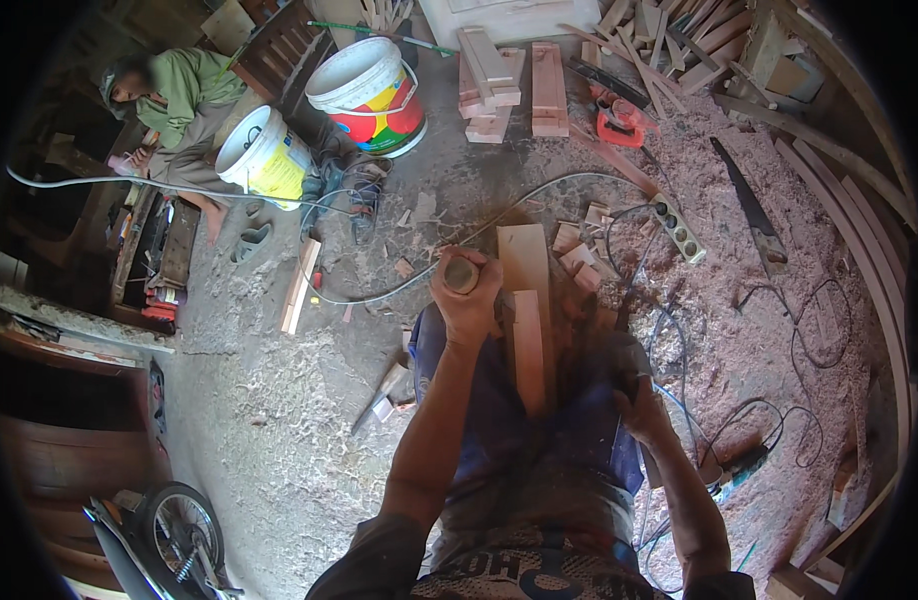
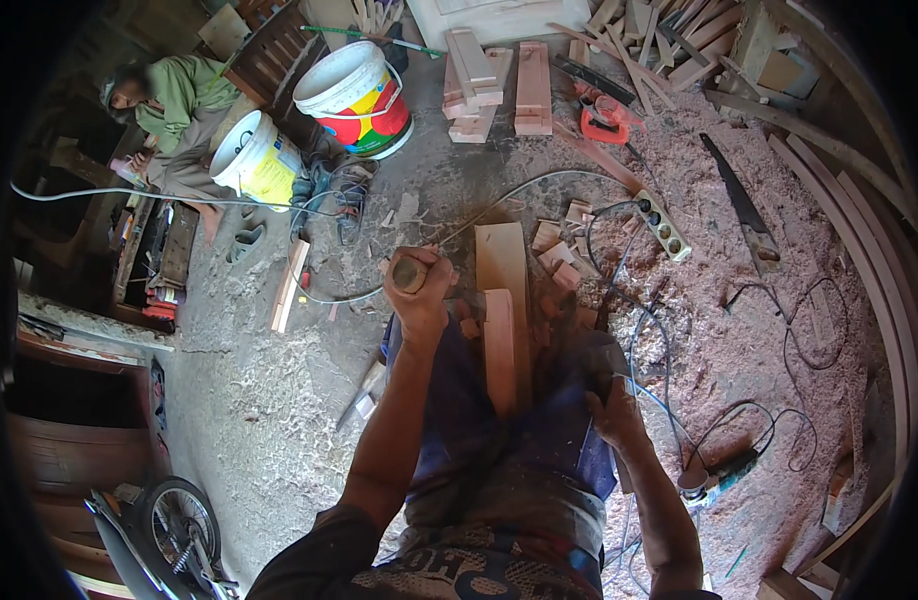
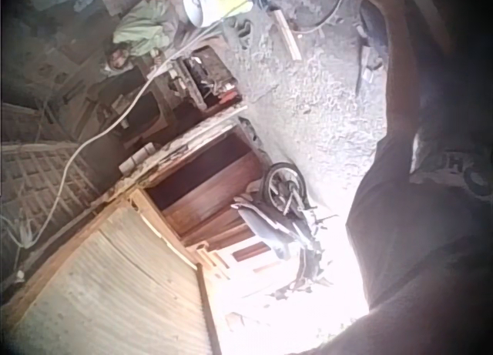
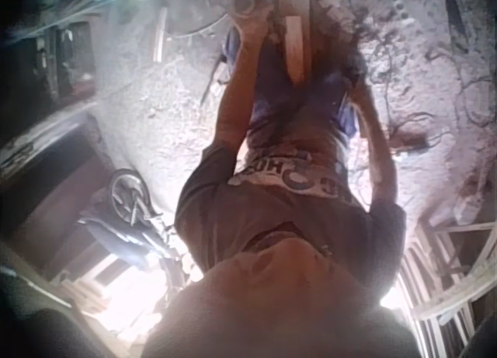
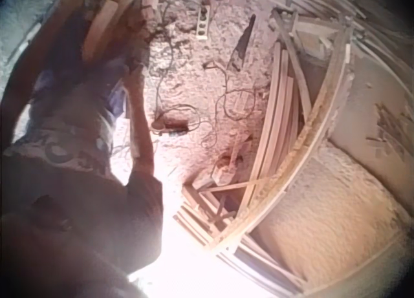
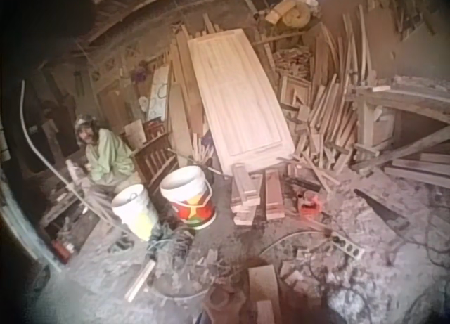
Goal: The person uses a hammer and a chisel to carve a piece of wood while sitting on a workshop floor. They repeatedly strike the chisel with the hammer and shift the wood by hand.
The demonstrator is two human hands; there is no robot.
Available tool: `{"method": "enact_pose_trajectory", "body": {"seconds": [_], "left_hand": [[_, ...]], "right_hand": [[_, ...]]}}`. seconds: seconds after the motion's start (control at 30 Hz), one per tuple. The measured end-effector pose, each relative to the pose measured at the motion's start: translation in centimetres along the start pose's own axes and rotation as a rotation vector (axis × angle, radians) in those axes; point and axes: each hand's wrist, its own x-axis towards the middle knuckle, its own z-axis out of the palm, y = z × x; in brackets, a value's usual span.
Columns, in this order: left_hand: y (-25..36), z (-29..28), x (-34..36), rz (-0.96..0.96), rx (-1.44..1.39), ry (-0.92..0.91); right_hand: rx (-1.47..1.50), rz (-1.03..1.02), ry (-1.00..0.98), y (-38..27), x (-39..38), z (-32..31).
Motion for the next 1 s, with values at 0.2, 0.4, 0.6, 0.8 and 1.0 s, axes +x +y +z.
{"method": "enact_pose_trajectory", "body": {"seconds": [0.2,0.4,0.6,0.8,1.0], "left_hand": [[-0.2,0.1,0.0,-0.002,-0.012,0.002],[-0.3,0.3,1.3,-0.070,0.045,-0.024],[-0.2,1.1,2.2,-0.090,0.011,-0.013],[-0.9,0.9,1.6,-0.051,0.074,0.001],[-0.9,1.2,1.1,0.116,0.166,-0.050]], "right_hand": [[0.028,0.035,-0.001,-0.4,-0.1,-0.2],[0.047,0.090,-0.062,-0.9,-0.2,-0.8],[0.006,-0.042,0.022,0.4,0.1,0.1],[0.026,0.140,-0.087,-1.6,-0.2,-1.2],[0.137,-0.009,0.029,-0.4,-0.5,-0.8]]}}
